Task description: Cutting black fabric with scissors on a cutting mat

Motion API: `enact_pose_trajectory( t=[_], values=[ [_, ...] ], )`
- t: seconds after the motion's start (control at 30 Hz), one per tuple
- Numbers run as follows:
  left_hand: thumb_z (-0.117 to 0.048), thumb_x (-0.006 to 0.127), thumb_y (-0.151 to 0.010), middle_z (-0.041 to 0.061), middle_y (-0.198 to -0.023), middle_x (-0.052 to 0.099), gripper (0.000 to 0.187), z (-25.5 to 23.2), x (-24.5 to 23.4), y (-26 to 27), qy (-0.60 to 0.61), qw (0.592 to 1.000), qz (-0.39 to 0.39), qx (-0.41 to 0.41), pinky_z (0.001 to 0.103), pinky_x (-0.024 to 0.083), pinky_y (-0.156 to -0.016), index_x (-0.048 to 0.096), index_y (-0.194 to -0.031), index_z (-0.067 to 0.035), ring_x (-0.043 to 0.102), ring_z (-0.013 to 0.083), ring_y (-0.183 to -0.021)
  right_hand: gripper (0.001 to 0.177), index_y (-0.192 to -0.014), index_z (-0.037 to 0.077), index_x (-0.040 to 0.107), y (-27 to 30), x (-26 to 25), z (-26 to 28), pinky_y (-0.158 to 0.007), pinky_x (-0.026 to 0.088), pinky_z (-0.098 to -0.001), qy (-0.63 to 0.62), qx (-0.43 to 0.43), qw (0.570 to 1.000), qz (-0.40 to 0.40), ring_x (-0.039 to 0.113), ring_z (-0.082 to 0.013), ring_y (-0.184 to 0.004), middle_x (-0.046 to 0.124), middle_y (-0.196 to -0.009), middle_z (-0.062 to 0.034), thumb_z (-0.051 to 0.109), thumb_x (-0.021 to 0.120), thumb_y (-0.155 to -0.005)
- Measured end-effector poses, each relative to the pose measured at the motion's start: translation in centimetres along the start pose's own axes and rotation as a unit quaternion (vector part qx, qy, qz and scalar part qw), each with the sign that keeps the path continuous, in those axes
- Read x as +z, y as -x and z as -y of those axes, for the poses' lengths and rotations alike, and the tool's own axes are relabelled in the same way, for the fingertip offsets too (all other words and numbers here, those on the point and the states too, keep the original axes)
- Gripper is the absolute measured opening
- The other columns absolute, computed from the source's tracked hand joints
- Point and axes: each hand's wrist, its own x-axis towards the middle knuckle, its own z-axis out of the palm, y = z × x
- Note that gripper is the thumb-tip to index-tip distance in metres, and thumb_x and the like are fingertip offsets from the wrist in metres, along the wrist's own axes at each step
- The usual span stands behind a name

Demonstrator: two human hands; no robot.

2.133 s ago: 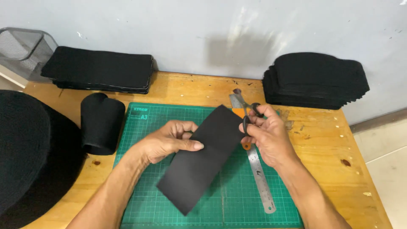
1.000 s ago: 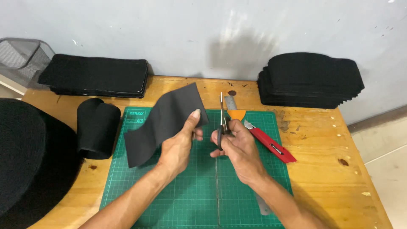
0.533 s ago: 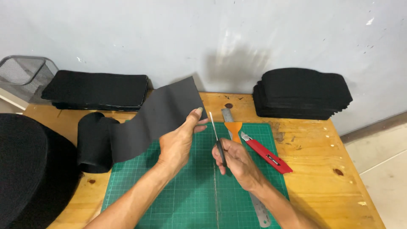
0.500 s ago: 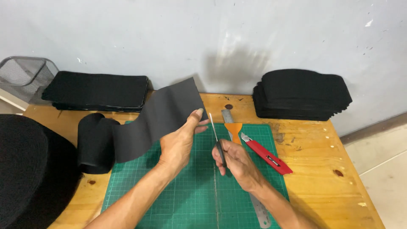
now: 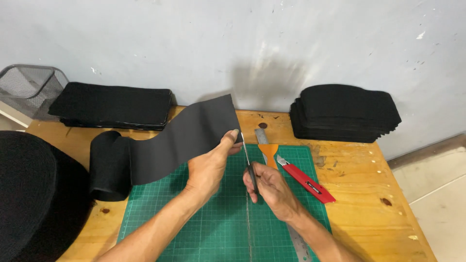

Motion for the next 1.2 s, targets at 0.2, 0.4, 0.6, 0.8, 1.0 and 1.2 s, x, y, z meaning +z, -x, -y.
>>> enact_pose_trajectory(
  t=[0.2,0.4,0.6,0.8,1.0,1.2],
  values=[
    [-0.032,0.076,-0.078,0.013,-0.095,0.083,0.04,-0.2,0.0,0.3,-0.015,1.0,-0.001,-0.023,0.023,0.055,-0.1,0.082,-0.107,-0.005,0.079,0.0126,-0.096,0.029,-0.078,0.013,0.051,0.0,0.1,-0.1,-0.053,0.045,-0.0262,-0.009,0.009,1.0,0.005,0.047,-0.0127,-0.059,0.048,-0.072,0.0008,0.032,0.051,-0.1],
    [-0.03,0.076,-0.078,0.013,-0.099,0.083,0.042,0.1,0.0,0.2,0.008,1.0,0.008,-0.013,0.023,0.055,-0.1,0.08,-0.109,-0.002,0.08,0.0153,-0.096,0.044,-0.077,0.013,0.05,-0.1,-0.2,-0.7,-0.051,0.043,-0.0264,-0.04,0.003,0.999,0.009,0.048,-0.0134,-0.059,0.048,-0.072,0.0004,0.052,0.055,-0.096],
    [-0.027,0.077,-0.078,0.012,-0.099,0.083,0.041,-0.1,0.0,0.4,0.016,1.0,0.003,-0.016,0.023,0.058,-0.098,0.081,-0.11,-0.002,0.079,0.0154,-0.094,0.027,-0.077,0.014,0.051,0.0,-0.1,-0.3,-0.052,0.044,-0.0251,-0.024,0.018,1.0,0.008,0.046,-0.0122,-0.061,0.049,-0.073,0.0001,0.029,0.052,-0.1],
    [-0.043,0.071,-0.077,0.006,-0.107,0.084,0.052,-1.6,-0.5,1.8,-0.077,0.994,0.018,-0.077,0.021,0.044,-0.111,0.082,-0.117,-0.013,0.072,0.0032,-0.115,0.02,-0.079,0.008,0.061,-0.1,-0.2,-0.7,-0.048,0.041,-0.0251,-0.01,0.056,0.998,-0.037,0.047,-0.0126,-0.053,0.052,-0.069,-0.0016,0.014,0.058,-0.098],
    [-0.032,0.076,-0.077,0.012,-0.099,0.083,0.044,-0.2,-0.3,0.8,-0.009,0.999,0.014,-0.049,0.023,0.052,-0.104,0.082,-0.111,-0.004,0.078,0.0133,-0.098,0.027,-0.073,0.013,0.048,0.1,-0.2,-1.0,-0.049,0.041,-0.0261,-0.052,0.035,0.998,-0.008,0.046,-0.0142,-0.058,0.047,-0.07,-0.0011,0.024,0.053,-0.098],
    [-0.036,0.075,-0.076,0.009,-0.104,0.083,0.049,-1.3,-0.3,1.9,-0.036,0.995,0.015,-0.09,0.021,0.046,-0.111,0.081,-0.116,-0.008,0.075,0.0086,-0.109,0.021,-0.076,0.008,0.057,-0.1,-0.2,-0.5,-0.048,0.042,-0.0254,0.004,0.036,0.998,-0.042,0.046,-0.0126,-0.055,0.05,-0.07,-0.0013,0.015,0.054,-0.096]
  ],
)
